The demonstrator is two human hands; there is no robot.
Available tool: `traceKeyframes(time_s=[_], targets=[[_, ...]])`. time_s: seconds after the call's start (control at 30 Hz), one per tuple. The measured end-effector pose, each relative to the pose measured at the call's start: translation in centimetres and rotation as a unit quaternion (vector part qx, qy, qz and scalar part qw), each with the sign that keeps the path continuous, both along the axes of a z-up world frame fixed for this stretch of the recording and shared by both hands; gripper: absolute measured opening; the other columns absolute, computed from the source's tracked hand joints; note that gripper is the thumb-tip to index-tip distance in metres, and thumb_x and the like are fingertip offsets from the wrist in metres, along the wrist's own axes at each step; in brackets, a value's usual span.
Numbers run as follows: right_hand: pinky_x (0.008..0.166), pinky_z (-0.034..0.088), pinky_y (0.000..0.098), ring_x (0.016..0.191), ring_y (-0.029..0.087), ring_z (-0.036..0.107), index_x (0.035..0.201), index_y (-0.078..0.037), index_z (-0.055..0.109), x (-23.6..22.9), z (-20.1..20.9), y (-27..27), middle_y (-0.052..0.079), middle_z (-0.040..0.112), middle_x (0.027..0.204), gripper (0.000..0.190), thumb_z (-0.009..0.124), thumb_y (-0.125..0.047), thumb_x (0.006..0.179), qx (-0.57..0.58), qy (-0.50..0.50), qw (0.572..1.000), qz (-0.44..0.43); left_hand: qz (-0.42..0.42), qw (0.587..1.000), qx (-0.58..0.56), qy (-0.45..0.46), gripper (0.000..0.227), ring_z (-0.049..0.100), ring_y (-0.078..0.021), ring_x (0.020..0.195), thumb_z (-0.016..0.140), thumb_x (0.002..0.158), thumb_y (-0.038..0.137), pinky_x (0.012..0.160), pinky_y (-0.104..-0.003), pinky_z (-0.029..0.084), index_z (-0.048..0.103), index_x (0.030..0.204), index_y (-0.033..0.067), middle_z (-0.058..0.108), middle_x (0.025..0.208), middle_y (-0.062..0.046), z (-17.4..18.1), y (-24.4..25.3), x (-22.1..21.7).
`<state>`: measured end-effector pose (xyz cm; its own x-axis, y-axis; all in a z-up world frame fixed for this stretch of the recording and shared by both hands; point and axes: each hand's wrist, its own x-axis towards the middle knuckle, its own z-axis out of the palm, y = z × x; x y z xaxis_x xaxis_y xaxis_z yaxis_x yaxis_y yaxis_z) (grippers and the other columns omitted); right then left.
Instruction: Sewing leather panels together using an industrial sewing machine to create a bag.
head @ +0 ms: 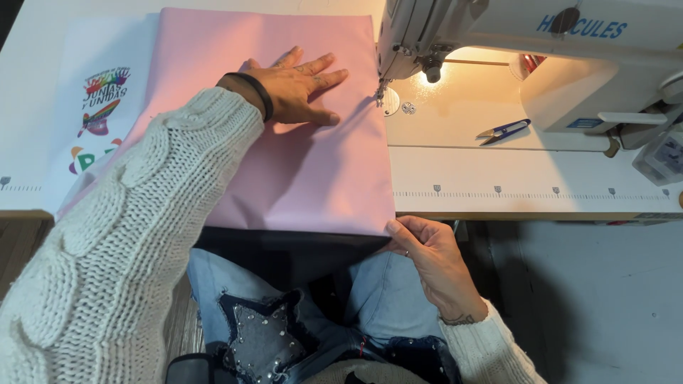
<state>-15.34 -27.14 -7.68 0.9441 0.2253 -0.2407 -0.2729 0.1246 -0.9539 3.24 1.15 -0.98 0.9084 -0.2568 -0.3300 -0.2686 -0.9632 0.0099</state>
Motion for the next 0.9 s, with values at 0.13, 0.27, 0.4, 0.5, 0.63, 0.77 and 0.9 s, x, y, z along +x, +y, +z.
traceKeyframes(time_s=[0.13,0.27,0.4,0.5,0.63,0.77,0.9], targets=[[0.080,0.061,0.0330,0.078,0.024,0.072,0.111,0.016,0.074,-0.1,0.4,0.2,0.024,0.077,0.098,0.027,0.068,-0.005,0.095,0.009,0.026,0.999,-0.027,-0.001,1.000,-0.013,-0.004,0.093,0.000,-0.0277,0.162,0.038,0.079,0.086,0.117,-0.086,0.014,0.014,0.162,0.0523,0.001,0.175,0.022,-0.6,0.1,1.6],[0.069,0.064,0.0316,0.066,0.025,0.074,0.106,0.017,0.074,-0.6,-0.5,1.4,0.022,0.075,0.078,0.030,0.073,-0.010,0.093,0.022,0.005,0.996,-0.081,-0.034,0.999,0.003,-0.019,0.095,0.008,-0.0305,0.161,0.044,0.079,0.084,0.119,-0.079,0.023,0.017,0.163,0.0501,0.007,0.176,0.019,-0.9,0.6,3.5],[0.067,0.062,0.0325,0.065,0.028,0.076,0.094,0.013,0.075,-1.1,-0.7,2.8,0.021,0.074,0.072,0.028,0.073,-0.015,0.095,0.017,0.018,0.992,-0.124,-0.050,0.998,0.046,-0.015,0.094,0.026,-0.0414,0.155,0.071,0.089,0.053,0.105,-0.097,0.020,0.019,0.165,0.0361,0.017,0.175,0.005,1.3,-3.7,1.7],[0.065,0.061,0.0318,0.063,0.028,0.074,0.095,0.012,0.076,-1.2,-0.8,3.7,0.020,0.073,0.072,0.029,0.073,-0.017,0.095,0.025,0.024,0.990,-0.136,-0.077,0.989,-0.033,-0.121,0.048,0.067,-0.0424,0.105,0.037,0.112,0.048,0.104,-0.092,0.021,0.076,0.116,0.0205,0.074,0.116,-0.012,1.0,-7.5,-4.0],[0.073,0.066,0.0474,0.074,0.036,0.081,0.094,0.008,0.074,-0.8,-1.3,4.5,0.025,0.079,0.078,0.029,0.074,-0.020,0.098,-0.016,0.041,0.985,-0.166,-0.111,0.987,-0.035,-0.112,0.051,0.060,-0.0320,0.131,0.042,0.104,0.050,0.119,-0.070,0.026,0.063,0.141,0.0228,0.063,0.144,-0.002,0.6,-7.9,-10.1],[0.071,0.066,0.0472,0.071,0.038,0.080,0.093,0.010,0.073,-0.8,-1.4,3.7,0.027,0.077,0.074,0.026,0.073,-0.015,0.098,0.004,0.025,0.981,-0.190,-0.088,0.973,-0.179,-0.117,0.063,0.041,-0.0367,0.150,0.048,0.103,0.047,0.115,-0.064,0.034,0.045,0.158,0.0176,0.047,0.163,-0.007,-0.3,-5.3,-14.3],[0.068,0.066,0.0457,0.068,0.036,0.080,0.089,0.010,0.074,-1.8,-0.3,3.4,0.025,0.077,0.072,0.024,0.074,-0.013,0.097,-0.027,-0.030,0.982,-0.182,-0.090,0.961,-0.204,-0.162,0.063,0.041,-0.0347,0.150,0.047,0.104,0.050,0.115,-0.064,0.035,0.046,0.159,0.0188,0.049,0.162,-0.005,-1.3,-5.0,-15.0]])
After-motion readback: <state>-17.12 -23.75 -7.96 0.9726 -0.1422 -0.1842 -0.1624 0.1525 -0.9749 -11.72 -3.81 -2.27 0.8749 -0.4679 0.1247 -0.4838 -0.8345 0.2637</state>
